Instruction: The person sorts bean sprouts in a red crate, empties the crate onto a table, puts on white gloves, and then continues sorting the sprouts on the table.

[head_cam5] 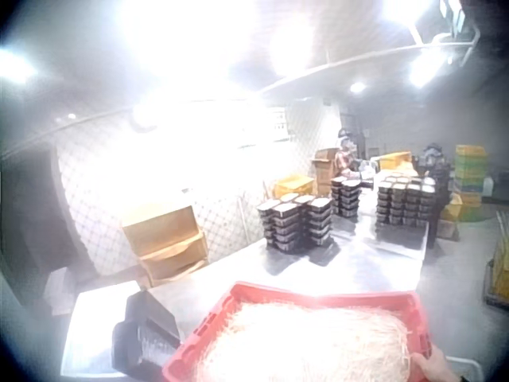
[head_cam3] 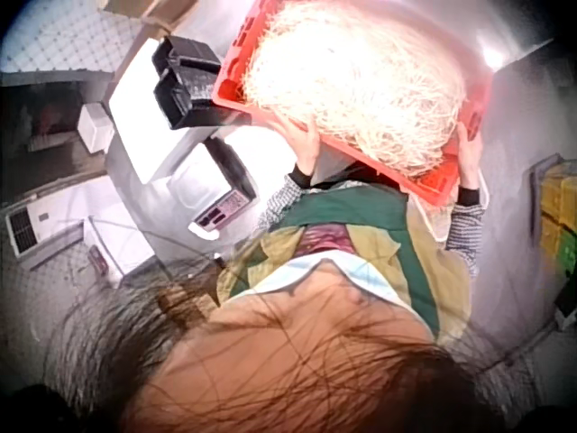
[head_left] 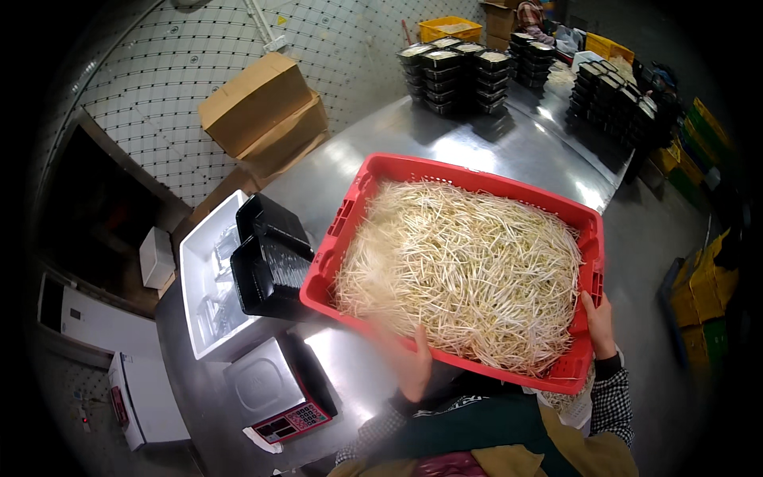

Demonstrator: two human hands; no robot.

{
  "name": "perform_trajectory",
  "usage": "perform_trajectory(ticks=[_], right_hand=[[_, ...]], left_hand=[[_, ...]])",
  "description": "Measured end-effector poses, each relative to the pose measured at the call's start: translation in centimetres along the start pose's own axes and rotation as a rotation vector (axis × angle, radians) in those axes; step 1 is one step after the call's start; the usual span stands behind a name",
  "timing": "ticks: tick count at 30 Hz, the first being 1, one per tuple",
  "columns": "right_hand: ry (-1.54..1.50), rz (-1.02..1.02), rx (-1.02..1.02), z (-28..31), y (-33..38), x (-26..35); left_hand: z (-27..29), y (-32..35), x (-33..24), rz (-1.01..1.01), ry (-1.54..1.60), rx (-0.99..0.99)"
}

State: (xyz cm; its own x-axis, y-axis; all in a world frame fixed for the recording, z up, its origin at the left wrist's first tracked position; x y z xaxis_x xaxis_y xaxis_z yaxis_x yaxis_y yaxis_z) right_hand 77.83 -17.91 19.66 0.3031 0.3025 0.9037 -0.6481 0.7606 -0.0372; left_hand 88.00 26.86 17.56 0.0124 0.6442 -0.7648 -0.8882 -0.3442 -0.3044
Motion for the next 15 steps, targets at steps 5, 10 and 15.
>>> perform_trajectory(ticks=[5, 10, 15], right_hand=[[-0.107, 0.008, -0.116, 0.1, 5.6, 3.2], [-0.558, -0.362, 0.124, -4.7, 16.0, 8.3], [0.002, -0.327, 1.005, -4.8, 21.3, 16.2]], left_hand=[[-1.3, -8.5, -0.3, 0.021, 0.306, 0.004], [-4.6, -21.2, 0.5, -0.164, 0.564, 0.298], [0.0, -27.0, -0.9, -0.305, 0.119, 0.293]])
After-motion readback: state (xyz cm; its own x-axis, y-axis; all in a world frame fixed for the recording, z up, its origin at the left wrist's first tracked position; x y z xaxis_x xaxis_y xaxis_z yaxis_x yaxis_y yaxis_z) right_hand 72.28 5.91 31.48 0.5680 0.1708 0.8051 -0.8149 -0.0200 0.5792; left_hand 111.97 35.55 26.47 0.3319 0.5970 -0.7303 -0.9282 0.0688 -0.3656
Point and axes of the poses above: each hand's wrist, its own y-axis away from the middle knuckle, its own z-axis out of the back of the hand, x = y × z, the point moved 9 cm from there along -y, towards the middle knuckle, and after that the axes turned 11 degrees about -x, right-handed, at the moved point
